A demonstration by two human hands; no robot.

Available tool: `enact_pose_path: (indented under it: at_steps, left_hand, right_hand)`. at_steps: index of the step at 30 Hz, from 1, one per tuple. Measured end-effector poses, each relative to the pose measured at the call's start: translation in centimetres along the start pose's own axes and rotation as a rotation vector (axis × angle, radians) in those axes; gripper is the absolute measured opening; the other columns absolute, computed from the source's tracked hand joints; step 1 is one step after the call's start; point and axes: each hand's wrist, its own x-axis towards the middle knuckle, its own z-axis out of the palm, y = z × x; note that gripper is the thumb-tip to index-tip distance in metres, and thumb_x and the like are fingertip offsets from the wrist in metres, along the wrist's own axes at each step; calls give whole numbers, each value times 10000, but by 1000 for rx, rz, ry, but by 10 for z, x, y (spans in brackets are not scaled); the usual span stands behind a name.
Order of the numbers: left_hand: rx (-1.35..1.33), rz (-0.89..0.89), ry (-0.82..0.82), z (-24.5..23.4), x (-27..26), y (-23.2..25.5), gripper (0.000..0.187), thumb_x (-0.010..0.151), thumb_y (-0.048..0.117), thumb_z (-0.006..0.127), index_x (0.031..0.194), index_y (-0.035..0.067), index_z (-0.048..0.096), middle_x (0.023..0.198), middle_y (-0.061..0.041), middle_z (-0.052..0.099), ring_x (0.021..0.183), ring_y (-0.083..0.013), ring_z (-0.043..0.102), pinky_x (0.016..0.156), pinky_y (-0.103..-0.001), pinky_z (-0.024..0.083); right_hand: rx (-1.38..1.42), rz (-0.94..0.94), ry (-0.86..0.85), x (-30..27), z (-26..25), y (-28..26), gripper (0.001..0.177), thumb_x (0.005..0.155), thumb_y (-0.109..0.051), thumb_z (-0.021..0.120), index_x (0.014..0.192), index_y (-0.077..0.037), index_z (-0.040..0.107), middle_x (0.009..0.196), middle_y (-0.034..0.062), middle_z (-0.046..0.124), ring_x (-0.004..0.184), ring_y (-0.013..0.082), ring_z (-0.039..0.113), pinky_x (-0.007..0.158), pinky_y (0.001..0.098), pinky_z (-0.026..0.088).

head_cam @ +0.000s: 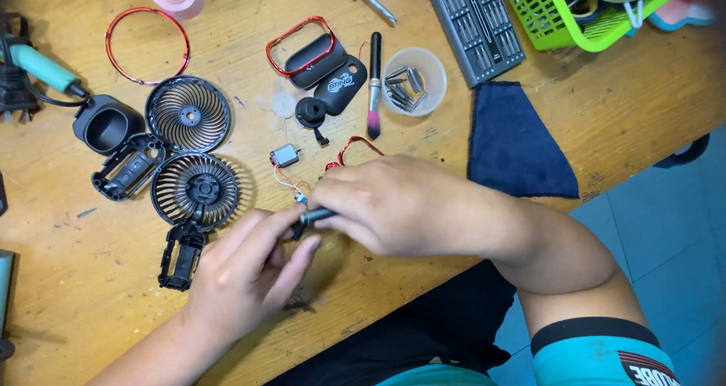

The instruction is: Disassembling a small portable electronic fan to remove and inspect the internal motor and wiring using a precision screwdriver.

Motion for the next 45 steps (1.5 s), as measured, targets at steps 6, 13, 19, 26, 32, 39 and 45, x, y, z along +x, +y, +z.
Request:
enact_pose_path:
  at_steps: [6,13,19,26,32,39,45]
  left_hand:
    - [15,46,21,6,-9,-10,613,1078,223,830,1564,-65,594,1057,-106,675,726,-163,564,610,-323,552]
    - [-30,56,-11,1,-4,-12,514,1079,188,794,1506,-63,657,1033,-130,691,707,-205,591,670,-349,552]
    - [-29,59,-21,-1,1,-10,426,1090,173,757,1446,-53,698,1008,-129,677,768,-236,651,699,-348,570]
    - [-51,79,-24,-3,5,-12,362,1101,157,740,1403,-39,715,1075,-152,721,826,-249,697,761,-341,593]
    - [-61,89,-35,-4,6,-13,361,1105,148,743,1404,-50,711,1076,-156,717,835,-259,694,768,-354,592]
    - [-58,84,-41,-4,6,-15,370,1114,153,746,1430,-35,709,1048,-137,699,833,-257,684,767,-357,577]
    - [-70,80,-47,-6,7,-14,343,1119,152,733,1408,-33,716,1056,-142,711,832,-260,685,764,-363,579]
  right_hand:
    - [-344,443,273,-22,-66,66,162,1151,-193,707,1221,-88,808,1054,172,826,898,450,759,750,636,557]
    - [-190,761,34,-8,-80,93,295,1113,-316,687,1305,-259,903,1066,165,853,980,433,730,838,574,545]
    - [-331,519,262,-9,-58,111,236,1076,-268,800,1254,-175,923,1223,169,570,1048,408,671,801,602,548]
    - [-382,427,302,-1,-47,120,249,1021,-261,850,1232,-165,940,1268,152,560,1139,410,642,897,605,570]
    - [-350,465,212,0,-47,120,254,1064,-286,817,1246,-126,894,1305,169,609,1165,433,673,946,610,563]
    - [-325,452,184,2,-44,121,239,1092,-274,774,1201,-75,847,1359,206,637,1141,446,706,943,607,570]
    - [-414,385,273,2,-38,123,281,1046,-287,847,1290,-166,917,1385,152,702,1153,445,707,953,589,568]
